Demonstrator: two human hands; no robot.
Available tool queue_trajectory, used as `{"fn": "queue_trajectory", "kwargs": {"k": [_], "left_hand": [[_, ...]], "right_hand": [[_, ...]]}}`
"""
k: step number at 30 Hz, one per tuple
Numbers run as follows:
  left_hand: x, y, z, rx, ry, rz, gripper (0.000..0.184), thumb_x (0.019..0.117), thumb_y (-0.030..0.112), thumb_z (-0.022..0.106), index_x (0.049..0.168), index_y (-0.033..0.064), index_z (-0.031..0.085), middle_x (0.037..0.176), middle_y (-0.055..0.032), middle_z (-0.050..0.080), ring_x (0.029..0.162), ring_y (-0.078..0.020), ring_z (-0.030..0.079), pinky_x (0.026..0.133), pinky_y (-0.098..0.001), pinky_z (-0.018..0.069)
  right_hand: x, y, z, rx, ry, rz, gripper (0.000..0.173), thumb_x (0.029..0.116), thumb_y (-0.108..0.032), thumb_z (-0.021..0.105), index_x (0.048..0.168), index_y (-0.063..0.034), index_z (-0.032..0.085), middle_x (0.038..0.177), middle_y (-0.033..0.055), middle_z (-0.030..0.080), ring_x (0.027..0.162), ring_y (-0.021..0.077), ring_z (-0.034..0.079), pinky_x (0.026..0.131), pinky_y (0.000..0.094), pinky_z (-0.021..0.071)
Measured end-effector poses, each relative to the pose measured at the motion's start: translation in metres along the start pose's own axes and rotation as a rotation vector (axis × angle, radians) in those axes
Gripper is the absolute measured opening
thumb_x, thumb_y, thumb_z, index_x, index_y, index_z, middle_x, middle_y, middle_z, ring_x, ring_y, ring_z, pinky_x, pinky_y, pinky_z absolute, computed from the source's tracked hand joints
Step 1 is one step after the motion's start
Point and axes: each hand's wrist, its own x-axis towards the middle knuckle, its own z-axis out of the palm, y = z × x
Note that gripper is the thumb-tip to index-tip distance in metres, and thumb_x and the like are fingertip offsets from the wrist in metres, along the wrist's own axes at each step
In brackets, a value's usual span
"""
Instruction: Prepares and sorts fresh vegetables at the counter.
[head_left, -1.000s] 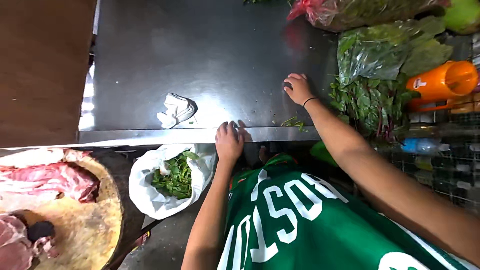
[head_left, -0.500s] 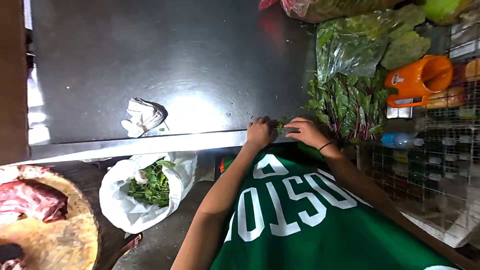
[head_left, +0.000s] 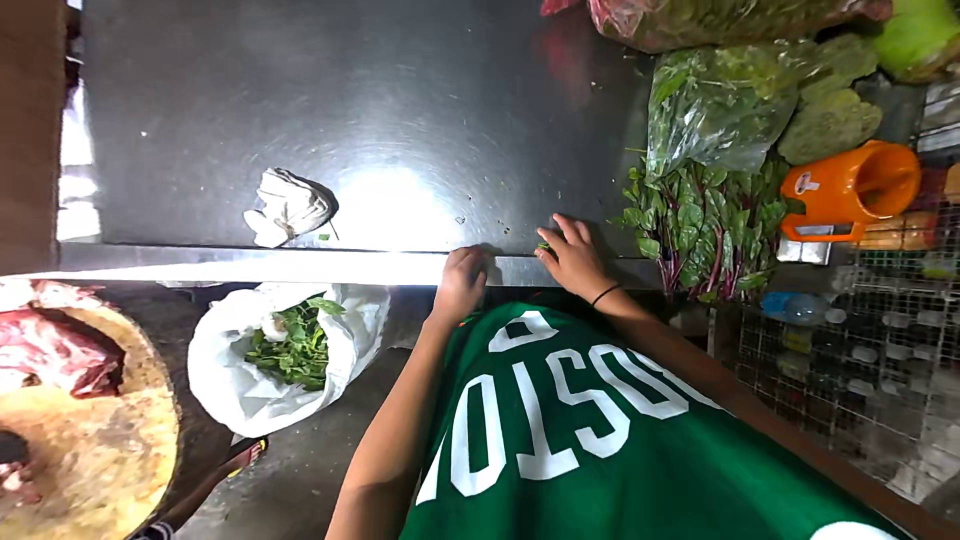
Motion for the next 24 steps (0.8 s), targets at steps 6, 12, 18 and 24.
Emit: {"fn": "queue_trajectory", "kwargs": {"k": [6, 12, 18, 24], "left_hand": [[-0.007, -0.005, 0.017, 0.007, 0.084, 0.060, 0.022, 0.0930, 0.005, 0.062, 0.112, 0.0041, 0.073, 0.126, -0.0122, 0.065, 0.126, -0.0272, 0.056, 0.111, -0.0448, 0.0453], [-0.016, -0.005, 0.007, 0.003, 0.063, 0.061, 0.025, 0.0934, 0.005, 0.062, 0.116, 0.0047, 0.072, 0.129, -0.0128, 0.065, 0.130, -0.0279, 0.055, 0.113, -0.0452, 0.0446], [-0.056, -0.014, -0.020, -0.068, 0.212, -0.090, 0.028, 0.0952, 0.002, 0.056, 0.119, 0.0035, 0.071, 0.127, -0.0129, 0.067, 0.125, -0.0272, 0.060, 0.109, -0.0465, 0.0484], [-0.132, -0.053, -0.057, 0.033, 0.449, -0.348, 0.026, 0.0987, 0.008, 0.056, 0.119, 0.0047, 0.071, 0.127, -0.0134, 0.066, 0.123, -0.0278, 0.060, 0.107, -0.0480, 0.0494]], "right_hand": [[-0.019, 0.011, 0.045, -0.023, 0.168, -0.184, 0.038, 0.1071, -0.037, 0.051, 0.129, -0.0112, 0.069, 0.136, 0.0137, 0.063, 0.134, 0.0341, 0.054, 0.111, 0.0519, 0.0453], [0.003, -0.001, 0.030, -0.108, 0.091, -0.186, 0.040, 0.1064, -0.040, 0.049, 0.111, -0.0077, 0.072, 0.108, 0.0149, 0.070, 0.111, 0.0352, 0.064, 0.094, 0.0526, 0.0533], [0.016, 0.002, 0.017, -0.122, -0.030, -0.246, 0.047, 0.1080, -0.043, 0.046, 0.096, -0.0039, 0.069, 0.099, 0.0178, 0.068, 0.099, 0.0369, 0.068, 0.086, 0.0555, 0.0565], [0.044, 0.016, 0.030, -0.147, -0.040, -0.220, 0.058, 0.1077, -0.050, 0.043, 0.076, -0.0063, 0.065, 0.075, 0.0140, 0.067, 0.073, 0.0342, 0.069, 0.065, 0.0576, 0.0559]]}}
